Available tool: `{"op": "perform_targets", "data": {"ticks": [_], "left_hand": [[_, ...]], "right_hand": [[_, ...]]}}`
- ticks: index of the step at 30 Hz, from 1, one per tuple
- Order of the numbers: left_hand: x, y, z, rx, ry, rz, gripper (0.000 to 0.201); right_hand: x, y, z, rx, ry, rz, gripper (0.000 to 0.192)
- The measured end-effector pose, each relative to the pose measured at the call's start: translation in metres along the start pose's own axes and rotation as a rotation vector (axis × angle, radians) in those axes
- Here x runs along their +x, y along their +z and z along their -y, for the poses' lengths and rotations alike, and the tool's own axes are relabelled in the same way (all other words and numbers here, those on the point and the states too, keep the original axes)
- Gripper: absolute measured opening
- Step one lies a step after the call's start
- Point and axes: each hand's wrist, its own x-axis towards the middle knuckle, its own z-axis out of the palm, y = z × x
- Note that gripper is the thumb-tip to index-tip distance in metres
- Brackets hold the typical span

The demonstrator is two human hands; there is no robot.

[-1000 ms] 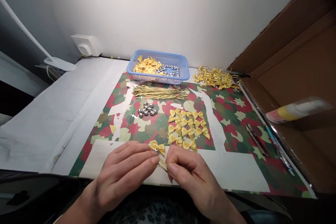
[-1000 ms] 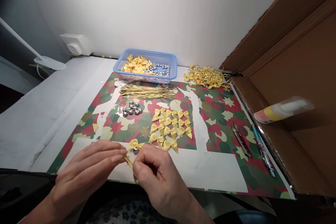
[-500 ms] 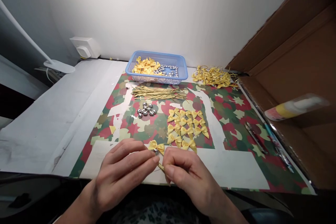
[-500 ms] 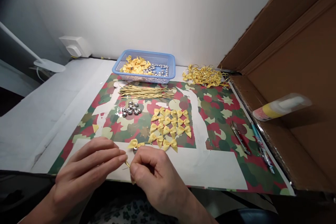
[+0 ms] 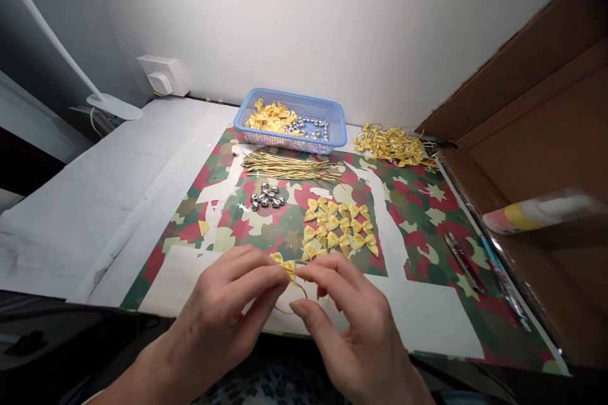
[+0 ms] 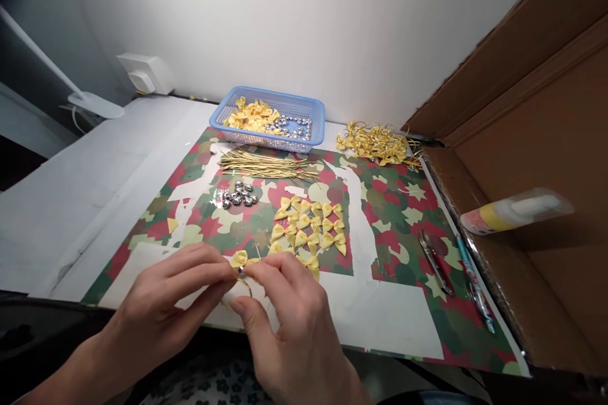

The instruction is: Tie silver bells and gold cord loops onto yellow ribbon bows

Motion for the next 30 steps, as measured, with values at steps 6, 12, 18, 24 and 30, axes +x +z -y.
{"op": "perform_targets", "data": {"ticks": [6,12,18,24,30], "left_hand": [[-0.003,-0.001,-0.007,-0.026,-0.070,0.008,0.021],[-0.014,-0.004,-0.009,-0.284,-0.436,0.055,0.043],[-0.006,0.000,-0.013,-0.387,-0.532,0.073,0.020],[-0.008,-0.001,-0.010,-0.389,-0.542,0.085,0.015],[-0.007,-0.002,-0.006,-0.426,-0.571,0.117,0.016]], "right_hand": [[-0.001,0.007,0.000,-0.111,-0.090,-0.042,0.020],[0.007,0.000,0.009,0.038,0.065,0.055,0.022],[0.009,0.001,0.012,-0.018,0.120,0.140,0.024],[0.005,0.004,0.009,-0.047,0.134,0.173,0.024],[0.005,0.004,0.007,0.019,0.163,0.165,0.023]]}}
